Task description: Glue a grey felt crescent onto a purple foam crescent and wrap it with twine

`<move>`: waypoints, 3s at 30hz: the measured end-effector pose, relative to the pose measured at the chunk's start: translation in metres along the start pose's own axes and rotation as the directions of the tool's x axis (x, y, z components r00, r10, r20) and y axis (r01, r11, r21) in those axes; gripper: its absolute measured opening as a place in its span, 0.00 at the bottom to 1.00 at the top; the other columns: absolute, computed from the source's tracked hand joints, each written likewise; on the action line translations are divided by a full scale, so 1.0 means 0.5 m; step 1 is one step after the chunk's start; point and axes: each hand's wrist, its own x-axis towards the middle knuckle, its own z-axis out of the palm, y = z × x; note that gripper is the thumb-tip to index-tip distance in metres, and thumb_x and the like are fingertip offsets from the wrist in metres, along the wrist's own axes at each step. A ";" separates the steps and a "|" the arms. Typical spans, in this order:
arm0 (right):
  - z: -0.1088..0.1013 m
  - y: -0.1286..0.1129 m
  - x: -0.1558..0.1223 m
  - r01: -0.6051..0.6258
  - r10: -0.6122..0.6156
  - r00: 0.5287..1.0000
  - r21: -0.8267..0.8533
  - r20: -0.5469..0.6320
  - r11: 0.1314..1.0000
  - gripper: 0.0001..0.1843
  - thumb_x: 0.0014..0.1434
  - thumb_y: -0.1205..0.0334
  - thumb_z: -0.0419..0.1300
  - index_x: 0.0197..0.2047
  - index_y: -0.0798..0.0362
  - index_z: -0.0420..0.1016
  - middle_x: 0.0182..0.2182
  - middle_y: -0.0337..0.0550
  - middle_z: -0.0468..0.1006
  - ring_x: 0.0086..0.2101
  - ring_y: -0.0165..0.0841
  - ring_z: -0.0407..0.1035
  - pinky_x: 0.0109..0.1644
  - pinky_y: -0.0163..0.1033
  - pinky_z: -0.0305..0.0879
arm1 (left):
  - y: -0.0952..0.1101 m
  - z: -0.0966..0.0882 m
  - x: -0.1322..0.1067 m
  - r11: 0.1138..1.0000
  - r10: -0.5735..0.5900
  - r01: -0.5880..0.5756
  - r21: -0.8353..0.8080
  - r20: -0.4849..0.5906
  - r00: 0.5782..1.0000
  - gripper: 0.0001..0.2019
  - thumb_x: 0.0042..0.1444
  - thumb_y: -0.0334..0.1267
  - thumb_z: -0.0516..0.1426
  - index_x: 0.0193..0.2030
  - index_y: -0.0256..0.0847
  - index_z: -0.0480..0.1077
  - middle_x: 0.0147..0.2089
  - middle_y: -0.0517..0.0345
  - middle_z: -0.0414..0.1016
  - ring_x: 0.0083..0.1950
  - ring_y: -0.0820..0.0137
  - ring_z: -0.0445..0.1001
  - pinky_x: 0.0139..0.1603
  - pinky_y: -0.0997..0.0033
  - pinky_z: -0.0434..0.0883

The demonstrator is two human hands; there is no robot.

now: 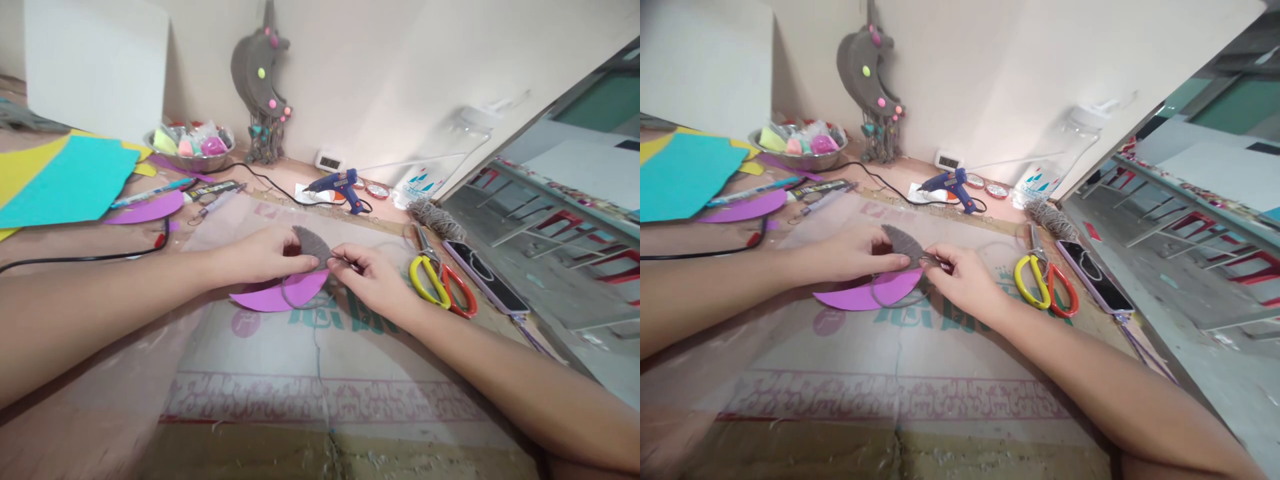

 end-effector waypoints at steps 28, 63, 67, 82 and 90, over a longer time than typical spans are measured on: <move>-0.036 0.019 -0.012 0.266 -0.338 0.931 -0.377 -0.137 0.887 0.14 0.62 0.55 0.51 0.45 0.54 0.69 0.33 0.44 0.73 0.31 0.32 0.65 0.33 0.37 0.61 | -0.006 -0.008 0.003 0.998 -0.061 0.061 0.010 0.003 0.998 0.14 0.55 0.43 0.52 0.35 0.36 0.74 0.34 0.59 0.76 0.33 0.72 0.70 0.33 0.75 0.65; -0.035 0.035 -0.005 0.437 -0.516 0.852 -0.658 0.085 0.613 0.12 0.63 0.61 0.51 0.45 0.57 0.73 0.29 0.44 0.74 0.30 0.32 0.64 0.34 0.37 0.58 | -0.006 -0.012 0.003 0.996 0.020 -0.014 -0.093 0.062 0.998 0.11 0.57 0.38 0.53 0.41 0.36 0.74 0.38 0.60 0.77 0.36 0.73 0.72 0.38 0.76 0.66; -0.035 0.035 -0.008 0.435 -0.525 0.851 -0.593 0.026 0.677 0.12 0.63 0.62 0.52 0.44 0.57 0.73 0.28 0.44 0.73 0.30 0.31 0.65 0.35 0.36 0.60 | -0.007 -0.012 0.003 0.996 0.013 -0.007 -0.093 0.066 0.998 0.12 0.57 0.39 0.52 0.40 0.36 0.74 0.39 0.59 0.78 0.37 0.73 0.72 0.38 0.76 0.66; -0.030 0.015 -0.015 0.263 -0.338 0.937 -0.462 -0.086 0.847 0.14 0.59 0.55 0.56 0.43 0.55 0.71 0.29 0.42 0.72 0.29 0.31 0.64 0.33 0.36 0.60 | -0.009 -0.010 0.003 0.996 0.006 -0.002 -0.088 0.038 0.999 0.11 0.56 0.39 0.53 0.39 0.36 0.74 0.38 0.60 0.77 0.37 0.73 0.72 0.38 0.76 0.66; -0.001 -0.016 -0.004 -0.068 0.068 0.998 0.015 -0.009 0.998 0.14 0.55 0.54 0.59 0.24 0.54 0.64 0.19 0.32 0.59 0.21 0.24 0.53 0.24 0.31 0.50 | -0.007 -0.005 -0.003 0.993 -0.057 0.062 -0.100 0.051 0.997 0.13 0.52 0.44 0.56 0.34 0.36 0.74 0.28 0.59 0.74 0.30 0.72 0.70 0.31 0.75 0.65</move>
